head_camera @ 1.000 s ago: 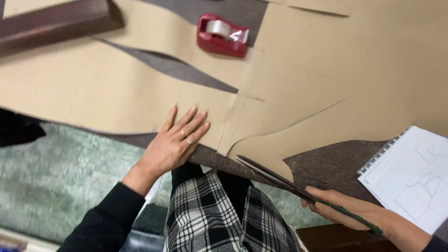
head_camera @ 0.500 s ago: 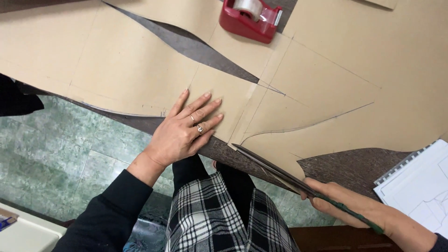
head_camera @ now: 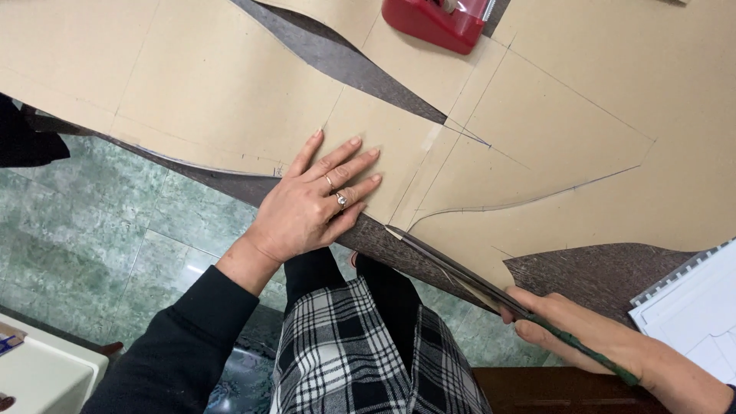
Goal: The person uses large scissors to cut a piece of brown cardboard along a pre-drawn pattern line. They carefully maneuver the scissors to follow the curved and straight edges of the design, eventually separating the cut piece from the main sheet.
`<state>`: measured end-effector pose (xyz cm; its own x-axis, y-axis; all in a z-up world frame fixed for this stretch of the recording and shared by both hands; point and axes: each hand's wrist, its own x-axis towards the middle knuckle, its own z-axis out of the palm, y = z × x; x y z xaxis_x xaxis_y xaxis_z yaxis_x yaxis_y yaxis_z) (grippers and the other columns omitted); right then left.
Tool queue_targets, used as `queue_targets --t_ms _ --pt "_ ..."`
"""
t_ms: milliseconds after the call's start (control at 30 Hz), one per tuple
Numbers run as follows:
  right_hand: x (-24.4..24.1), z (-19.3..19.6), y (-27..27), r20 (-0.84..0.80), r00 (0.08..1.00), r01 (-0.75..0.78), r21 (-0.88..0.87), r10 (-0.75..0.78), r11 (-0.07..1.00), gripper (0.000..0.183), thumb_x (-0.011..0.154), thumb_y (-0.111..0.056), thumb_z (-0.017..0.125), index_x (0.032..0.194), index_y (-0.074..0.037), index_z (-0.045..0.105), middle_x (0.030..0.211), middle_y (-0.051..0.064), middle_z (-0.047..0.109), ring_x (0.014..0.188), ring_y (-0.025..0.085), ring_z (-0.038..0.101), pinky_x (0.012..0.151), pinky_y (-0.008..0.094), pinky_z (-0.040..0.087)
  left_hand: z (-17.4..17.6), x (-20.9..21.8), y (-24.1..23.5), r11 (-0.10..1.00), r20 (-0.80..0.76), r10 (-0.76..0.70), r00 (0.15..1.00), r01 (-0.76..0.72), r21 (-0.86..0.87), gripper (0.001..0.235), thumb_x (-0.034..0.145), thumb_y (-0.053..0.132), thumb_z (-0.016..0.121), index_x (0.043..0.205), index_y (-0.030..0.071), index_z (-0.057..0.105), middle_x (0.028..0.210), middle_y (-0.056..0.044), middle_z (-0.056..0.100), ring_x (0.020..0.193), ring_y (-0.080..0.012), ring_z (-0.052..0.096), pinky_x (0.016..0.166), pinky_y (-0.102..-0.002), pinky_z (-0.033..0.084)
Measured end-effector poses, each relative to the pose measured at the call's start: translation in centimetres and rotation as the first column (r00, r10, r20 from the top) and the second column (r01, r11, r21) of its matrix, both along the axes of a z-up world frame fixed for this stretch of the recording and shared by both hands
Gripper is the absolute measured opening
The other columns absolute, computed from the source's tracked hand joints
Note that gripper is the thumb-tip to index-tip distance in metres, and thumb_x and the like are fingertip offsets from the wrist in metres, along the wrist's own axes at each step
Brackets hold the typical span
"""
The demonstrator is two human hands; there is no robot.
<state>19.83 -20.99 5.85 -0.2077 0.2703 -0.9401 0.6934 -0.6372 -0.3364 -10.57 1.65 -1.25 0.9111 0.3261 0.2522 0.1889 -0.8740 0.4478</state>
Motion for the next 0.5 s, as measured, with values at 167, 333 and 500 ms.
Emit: queue_targets --t_ms 167,333,500 --pt "0.5 -0.5 -0.1 -0.075 0.997 0.016 0.027 -0.014 1.000 0.036 0.091 -0.045 0.041 0.118 -0.032 0.061 0.101 -0.015 0.067 0.089 0.005 0.056 0.085 0.020 0.045 0.1 0.0 0.0 1.000 0.006 0.001 1.000 -0.001 -0.007 0.038 0.100 0.022 0.055 0.136 0.013 0.054 0.149 -0.009 0.041 0.142 -0.0317 0.035 0.118 -0.057 0.019" --pt "-0.3 0.0 0.8 -0.141 0.988 0.076 0.057 -0.067 0.995 0.032 0.094 -0.044 0.043 0.104 -0.023 0.064 0.081 -0.006 0.057 0.075 0.010 0.048 0.073 0.024 0.042 0.2 0.0 0.0 1.000 0.002 0.000 1.000 0.000 0.004 0.038 0.099 0.022 0.055 0.136 0.012 0.054 0.149 -0.009 0.042 0.141 -0.0319 0.035 0.118 -0.057 0.019" --pt "-1.2 0.8 1.4 0.047 0.999 0.005 -0.080 -0.001 0.997 0.032 0.094 -0.047 0.042 0.114 -0.034 0.064 0.081 -0.005 0.057 0.081 0.009 0.049 0.077 0.023 0.042 0.1 0.0 0.1 1.000 0.003 -0.015 1.000 0.015 0.001 0.040 0.100 0.023 0.054 0.138 0.012 0.051 0.150 -0.010 0.040 0.142 -0.0326 0.034 0.118 -0.057 0.018"
